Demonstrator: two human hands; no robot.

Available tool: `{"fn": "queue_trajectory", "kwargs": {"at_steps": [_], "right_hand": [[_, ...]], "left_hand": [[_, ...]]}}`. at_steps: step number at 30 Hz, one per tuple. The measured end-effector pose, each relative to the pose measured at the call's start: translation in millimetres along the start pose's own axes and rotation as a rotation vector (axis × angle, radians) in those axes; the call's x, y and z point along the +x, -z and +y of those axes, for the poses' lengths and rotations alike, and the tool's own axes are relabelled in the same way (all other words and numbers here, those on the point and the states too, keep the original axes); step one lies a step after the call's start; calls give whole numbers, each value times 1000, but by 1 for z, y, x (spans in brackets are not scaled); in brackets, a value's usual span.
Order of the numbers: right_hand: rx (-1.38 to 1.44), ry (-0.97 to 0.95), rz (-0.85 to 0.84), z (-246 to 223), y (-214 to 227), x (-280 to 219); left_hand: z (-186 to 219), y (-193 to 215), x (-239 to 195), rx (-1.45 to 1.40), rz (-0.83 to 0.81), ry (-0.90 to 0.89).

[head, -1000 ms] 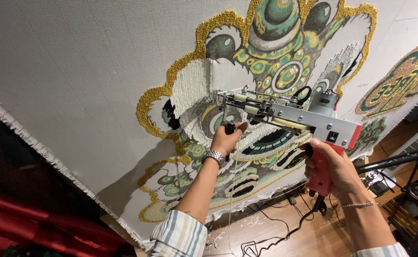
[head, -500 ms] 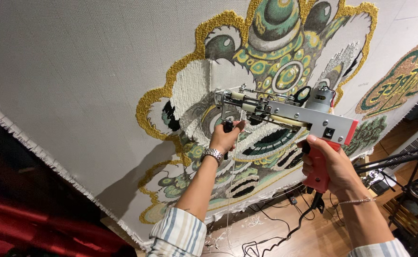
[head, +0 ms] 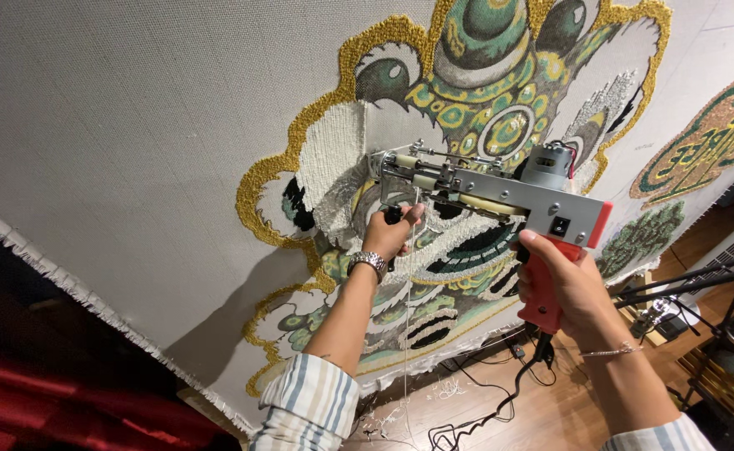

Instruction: The person uses a handheld electric tufting gun to apply white yarn into a canvas stretched on a frame. They guide the tool along the contours of a pre-printed design featuring a stylized face with large eyes and gold accents. The operator maintains a steady hand to create a dense, textured pile of yarn on the fabric surface.

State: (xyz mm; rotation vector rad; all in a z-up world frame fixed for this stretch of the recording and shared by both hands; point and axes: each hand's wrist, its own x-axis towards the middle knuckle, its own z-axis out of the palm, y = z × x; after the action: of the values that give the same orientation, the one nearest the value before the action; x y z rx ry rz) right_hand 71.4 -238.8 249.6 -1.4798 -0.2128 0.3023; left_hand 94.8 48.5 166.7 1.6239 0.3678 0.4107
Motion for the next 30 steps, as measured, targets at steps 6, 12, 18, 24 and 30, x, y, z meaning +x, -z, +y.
{"fn": "queue_trajectory", "kwargs": {"at_steps": [6,12,18,24,30], "right_hand": [[-44,173,20,7,-21,-8],[-168,234,87,8,-49,-21],[-122,248,38,28,-59,-22],[91,80,-118,46,-59,-21],[134,93,-122,46,-64,-18]], "left_hand": [[5,14,4,61,44,31],[6,40,-6,341,161,-38],[7,60,-16,641,308,-41],[19,74,-15,779,357,-90],[20,79,-9,797,336,-58]]}}
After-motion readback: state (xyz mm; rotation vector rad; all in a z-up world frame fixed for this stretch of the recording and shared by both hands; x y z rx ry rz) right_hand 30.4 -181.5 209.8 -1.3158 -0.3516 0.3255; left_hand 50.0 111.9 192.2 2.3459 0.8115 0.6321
